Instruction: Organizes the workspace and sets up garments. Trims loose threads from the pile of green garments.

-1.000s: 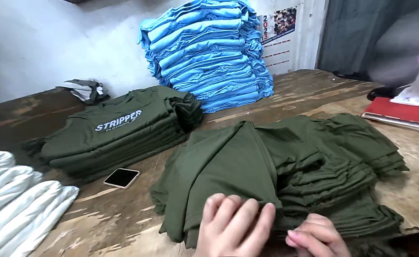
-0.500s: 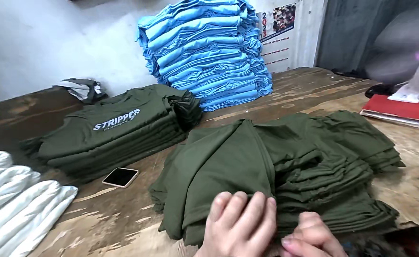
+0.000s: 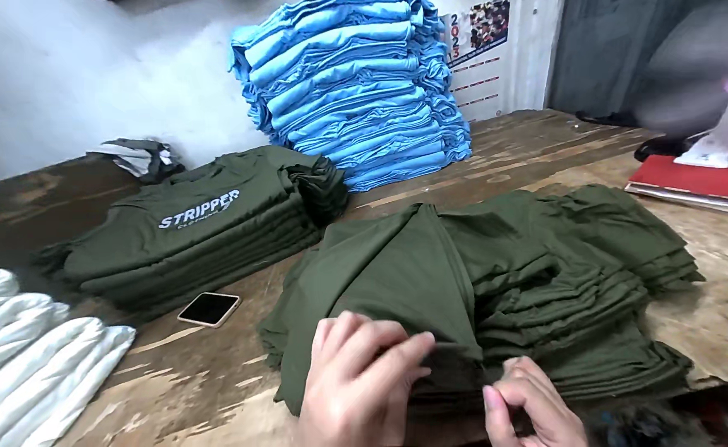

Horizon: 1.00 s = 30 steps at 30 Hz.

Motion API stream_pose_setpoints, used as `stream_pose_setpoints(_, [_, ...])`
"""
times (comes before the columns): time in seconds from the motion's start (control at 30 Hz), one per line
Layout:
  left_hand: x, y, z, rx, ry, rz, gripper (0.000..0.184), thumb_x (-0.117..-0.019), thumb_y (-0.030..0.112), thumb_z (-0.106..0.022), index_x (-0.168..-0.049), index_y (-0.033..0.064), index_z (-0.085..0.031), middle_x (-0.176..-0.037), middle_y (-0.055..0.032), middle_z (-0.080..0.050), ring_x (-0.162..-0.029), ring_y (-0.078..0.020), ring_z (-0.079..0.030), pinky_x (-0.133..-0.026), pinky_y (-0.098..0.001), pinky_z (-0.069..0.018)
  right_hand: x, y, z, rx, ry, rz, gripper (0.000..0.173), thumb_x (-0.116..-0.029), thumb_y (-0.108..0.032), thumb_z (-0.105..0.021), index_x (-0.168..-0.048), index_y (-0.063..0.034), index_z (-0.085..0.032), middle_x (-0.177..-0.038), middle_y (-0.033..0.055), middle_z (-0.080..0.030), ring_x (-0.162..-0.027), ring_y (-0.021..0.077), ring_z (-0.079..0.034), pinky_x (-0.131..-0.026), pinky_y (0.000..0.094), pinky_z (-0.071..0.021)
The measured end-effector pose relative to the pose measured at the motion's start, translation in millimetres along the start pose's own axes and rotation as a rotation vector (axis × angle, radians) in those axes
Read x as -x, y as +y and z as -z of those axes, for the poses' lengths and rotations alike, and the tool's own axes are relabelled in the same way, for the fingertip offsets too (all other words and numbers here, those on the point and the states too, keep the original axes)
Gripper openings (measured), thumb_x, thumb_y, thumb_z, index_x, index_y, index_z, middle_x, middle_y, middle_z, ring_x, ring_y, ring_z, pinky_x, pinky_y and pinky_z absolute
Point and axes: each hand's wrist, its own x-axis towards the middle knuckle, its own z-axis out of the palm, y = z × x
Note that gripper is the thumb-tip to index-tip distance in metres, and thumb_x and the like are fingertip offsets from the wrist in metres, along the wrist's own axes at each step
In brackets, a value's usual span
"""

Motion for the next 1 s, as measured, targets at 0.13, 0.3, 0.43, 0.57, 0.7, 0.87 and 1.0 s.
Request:
stream_pose_setpoints(0.13, [8, 16, -18, -0.240, 0.036, -0.272, 0.022, -0.1017, 0.020, -0.060, -0.121, 0.0224, -0.071, -0.109, -0.0011, -0.069, -0.100, -0.0192, -0.057, -0.095, -0.0382, -0.0368, 1, 0, -3, -0.073, 0.010, 0.018, 0.017, -0.0937, -0.017, -0.067, -0.079, -0.0123, -0.058, -0.071, -0.0021, -0.059, -0.077, 0.0055, -0.060, -0.082, 0.0219, -0.0499])
stream_pose_setpoints(0.3, [3, 12, -30, -0.201, 0.100, -0.246, 0.018, -0.0994, 0.020, -0.062, -0.113, 0.0202, -0.074, -0.103, 0.0003, -0.073, -0.093, -0.0189, -0.060, -0.085, -0.0368, -0.0426, -4, 12, 5, -0.053, -0.262, 0.243, 0.029, -0.0938, -0.027, -0.066, -0.070, -0.0122, -0.060, -0.062, 0.0016, -0.055, -0.071, 0.0163, -0.056, -0.084, 0.0333, -0.0452])
stream_pose_setpoints(0.43, [-5, 4, -11, -0.117, 0.149, 0.032, 0.020, -0.0966, 0.033, -0.070, -0.114, 0.0252, -0.076, -0.102, 0.0039, -0.072, -0.094, -0.0124, -0.062, -0.084, -0.0358, -0.0460, -13, 18, 5, 0.349, -0.161, 0.451, 0.024, -0.0972, -0.042, -0.066, -0.097, -0.0201, -0.078, -0.065, -0.0019, -0.054, -0.070, 0.0147, -0.053, -0.086, 0.0336, -0.0430])
stream_pose_setpoints(0.57, [-4, -1, -8, -0.088, 0.071, 0.095, 0.034, -0.0931, 0.044, -0.072, -0.120, 0.0244, -0.076, -0.104, 0.0015, -0.069, -0.094, -0.0119, -0.061, -0.080, -0.0347, -0.0481, -30, 30, -4, 0.446, -0.033, 0.454, 0.012, -0.0953, -0.023, -0.064, -0.103, -0.0255, -0.074, -0.088, -0.0011, -0.055, -0.088, 0.0144, -0.053, -0.089, 0.0339, -0.0407])
stream_pose_setpoints(0.7, [-1, -2, -2, -0.087, 0.024, 0.111, 0.041, -0.0912, 0.050, -0.072, -0.125, 0.0264, -0.074, -0.101, 0.0014, -0.065, -0.092, -0.0104, -0.059, -0.080, -0.0336, -0.0470, -22, 30, 13, 0.229, -0.113, 0.433, 0.008, -0.1031, -0.030, -0.058, -0.100, -0.0266, -0.063, -0.098, -0.0051, -0.049, -0.102, 0.0067, -0.050, -0.104, 0.0263, -0.0365])
stream_pose_setpoints(0.87, [-4, -2, -6, -0.086, -0.056, 0.059, 0.045, -0.0918, 0.051, -0.070, -0.131, 0.0285, -0.069, -0.104, -0.0001, -0.064, -0.093, -0.0140, -0.059, -0.081, -0.0371, -0.0465, -15, 24, 33, 0.096, -0.243, 0.306, 0.023, -0.1081, -0.037, -0.047, -0.093, -0.0240, -0.057, -0.099, -0.0058, -0.050, -0.107, 0.0039, -0.051, -0.106, 0.0233, -0.0372])
stream_pose_setpoints(1.0, [-9, -3, -11, -0.112, -0.120, 0.033, 0.035, -0.0900, 0.041, -0.069, -0.120, 0.0254, -0.075, -0.091, 0.0016, -0.061, -0.083, -0.0148, -0.058, -0.072, -0.0361, -0.0474, -15, 29, 35, -0.053, -0.482, 0.346, 0.030, -0.1097, -0.032, -0.043, -0.091, -0.0170, -0.061, -0.089, 0.0003, -0.061, -0.094, 0.0142, -0.059, -0.096, 0.0309, -0.0463])
